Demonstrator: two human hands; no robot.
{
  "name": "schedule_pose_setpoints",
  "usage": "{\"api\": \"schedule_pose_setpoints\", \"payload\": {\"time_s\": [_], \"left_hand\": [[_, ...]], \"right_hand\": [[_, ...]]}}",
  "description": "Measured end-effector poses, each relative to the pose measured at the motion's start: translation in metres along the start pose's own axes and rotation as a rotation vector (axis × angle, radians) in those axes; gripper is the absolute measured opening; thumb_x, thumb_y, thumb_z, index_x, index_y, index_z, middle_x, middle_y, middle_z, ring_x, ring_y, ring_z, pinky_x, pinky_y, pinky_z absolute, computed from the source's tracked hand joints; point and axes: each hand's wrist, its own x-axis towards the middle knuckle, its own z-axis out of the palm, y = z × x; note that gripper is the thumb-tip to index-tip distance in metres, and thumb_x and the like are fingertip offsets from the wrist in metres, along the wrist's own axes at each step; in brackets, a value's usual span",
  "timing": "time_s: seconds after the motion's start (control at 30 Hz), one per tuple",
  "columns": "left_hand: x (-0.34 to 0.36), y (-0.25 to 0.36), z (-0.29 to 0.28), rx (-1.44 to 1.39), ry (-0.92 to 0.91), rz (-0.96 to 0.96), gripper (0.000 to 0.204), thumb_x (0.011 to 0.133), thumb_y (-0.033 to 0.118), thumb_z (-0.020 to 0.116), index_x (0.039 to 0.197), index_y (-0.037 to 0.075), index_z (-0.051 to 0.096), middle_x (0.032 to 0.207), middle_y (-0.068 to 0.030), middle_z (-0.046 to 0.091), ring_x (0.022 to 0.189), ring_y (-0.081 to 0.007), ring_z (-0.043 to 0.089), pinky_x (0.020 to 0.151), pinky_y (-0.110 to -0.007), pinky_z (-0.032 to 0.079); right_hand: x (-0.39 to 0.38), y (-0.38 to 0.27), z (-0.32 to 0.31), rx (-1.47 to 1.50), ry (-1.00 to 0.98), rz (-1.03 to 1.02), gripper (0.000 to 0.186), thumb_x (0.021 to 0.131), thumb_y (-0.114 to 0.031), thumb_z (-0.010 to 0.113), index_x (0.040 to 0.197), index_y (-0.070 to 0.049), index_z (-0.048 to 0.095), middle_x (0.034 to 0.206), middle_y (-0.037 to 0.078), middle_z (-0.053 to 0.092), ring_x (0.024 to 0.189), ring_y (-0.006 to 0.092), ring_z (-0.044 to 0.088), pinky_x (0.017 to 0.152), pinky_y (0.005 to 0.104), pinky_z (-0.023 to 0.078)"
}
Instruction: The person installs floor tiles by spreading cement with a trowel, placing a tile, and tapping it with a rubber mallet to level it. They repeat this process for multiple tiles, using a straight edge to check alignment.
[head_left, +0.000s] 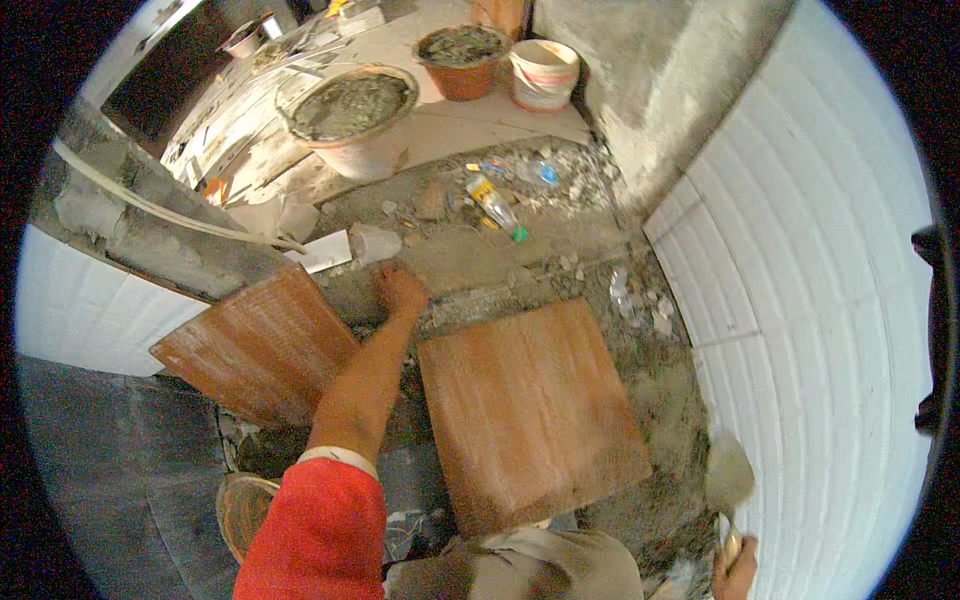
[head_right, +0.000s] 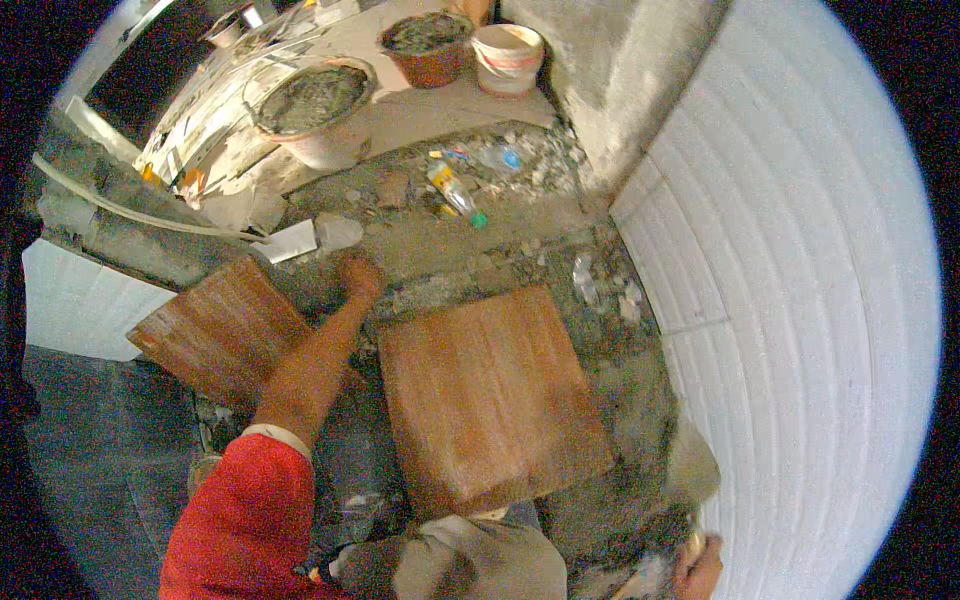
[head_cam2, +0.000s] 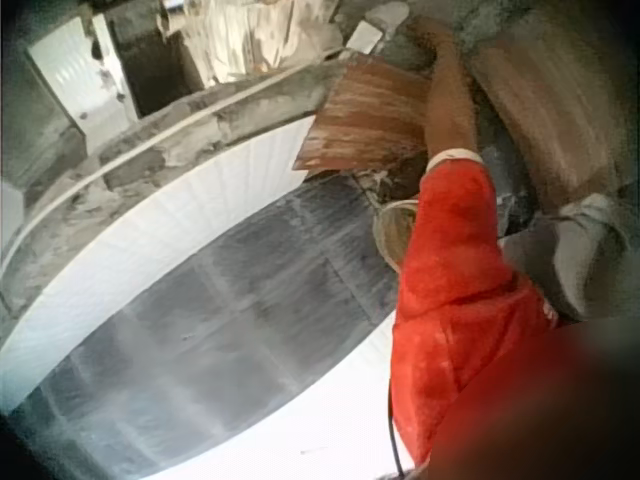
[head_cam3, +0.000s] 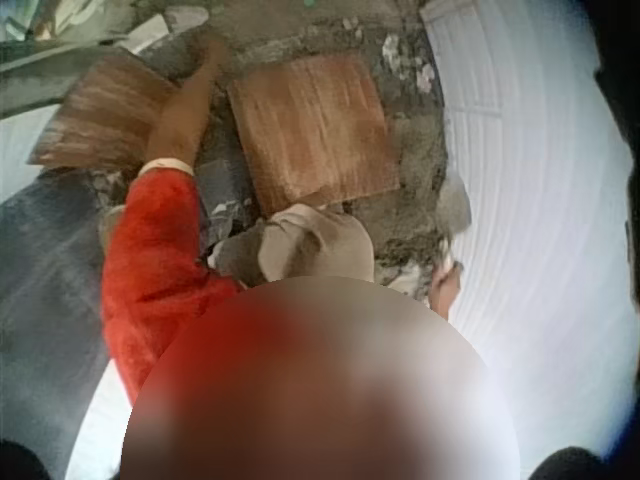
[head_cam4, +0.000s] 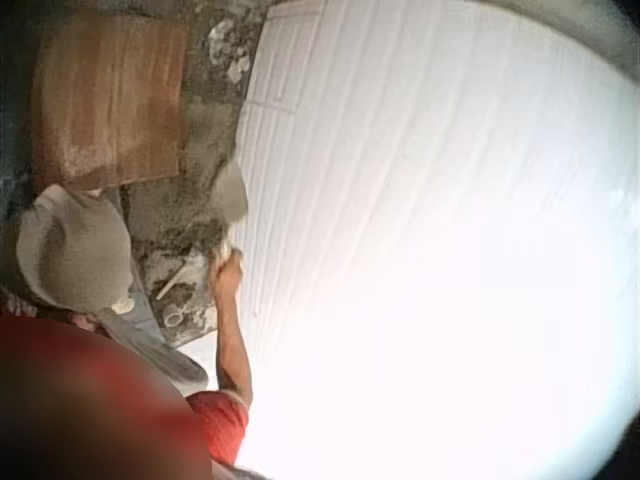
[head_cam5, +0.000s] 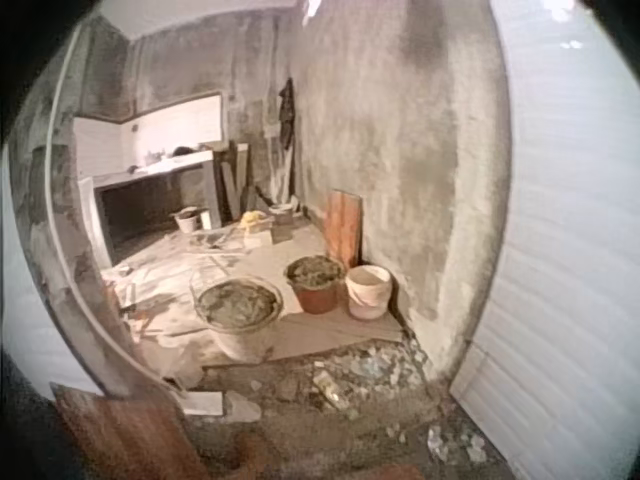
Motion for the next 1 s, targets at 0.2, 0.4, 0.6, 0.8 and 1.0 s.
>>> {"api": "schedule_pose_setpoints", "payload": {"time_s": [0.2, 0.4, 0.6, 0.8, 1.0], "left_hand": [[-0.023, 0.010, -0.017, -0.252, 0.122, -0.123, 0.054, 0.088, 0.026, 0.071, 0.139, 0.011, 0.059, 0.154, -0.0183, 0.041, 0.145, -0.0418, 0.033, 0.121, -0.053, 0.027], [-0.032, 0.015, -0.022, -0.398, 0.174, -0.139, 0.066, 0.079, 0.026, 0.082, 0.138, 0.010, 0.059, 0.157, -0.0156, 0.038, 0.147, -0.0410, 0.028, 0.120, -0.054, 0.027], [-0.038, 0.023, -0.019, -0.459, 0.193, -0.179, 0.065, 0.082, 0.022, 0.079, 0.142, 0.009, 0.056, 0.160, -0.0163, 0.035, 0.149, -0.0422, 0.026, 0.121, -0.056, 0.025], [-0.045, 0.028, -0.020, -0.435, 0.255, -0.169, 0.062, 0.086, 0.020, 0.074, 0.144, 0.008, 0.055, 0.160, -0.0169, 0.036, 0.151, -0.0417, 0.021, 0.122, -0.056, 0.022], [-0.048, 0.030, -0.027, -0.473, 0.233, -0.170, 0.060, 0.087, 0.017, 0.073, 0.143, 0.007, 0.055, 0.158, -0.0173, 0.038, 0.151, -0.0426, 0.021, 0.123, -0.055, 0.020]], "right_hand": [[0.169, -0.315, -0.068, 0.490, 0.136, -0.654, 0.051, 0.099, -0.033, 0.064, 0.135, 0.001, 0.052, 0.129, 0.025, 0.059, 0.116, 0.0352, 0.060, 0.100, 0.0424, 0.047], [0.248, -0.594, -0.106, 0.544, 0.202, -0.858, 0.050, 0.096, -0.035, 0.060, 0.129, 0.002, 0.058, 0.121, 0.031, 0.064, 0.113, 0.0457, 0.063, 0.099, 0.0486, 0.049], [0.281, -0.701, -0.129, 0.449, -0.024, -0.956, 0.035, 0.091, -0.028, 0.061, 0.098, 0.006, 0.059, 0.080, 0.012, 0.063, 0.060, 0.0192, 0.062, 0.050, 0.0370, 0.049], [0.305, -0.745, -0.130, 0.420, -0.177, -1.329, 0.022, 0.090, -0.022, 0.062, 0.089, 0.000, 0.059, 0.071, 0.008, 0.058, 0.054, 0.0179, 0.056, 0.043, 0.0360, 0.042], [0.277, -0.784, -0.120, 0.585, -0.407, -0.824, 0.021, 0.093, -0.020, 0.062, 0.083, -0.002, 0.059, 0.070, 0.009, 0.060, 0.051, 0.0179, 0.055, 0.042, 0.0336, 0.043]]}}
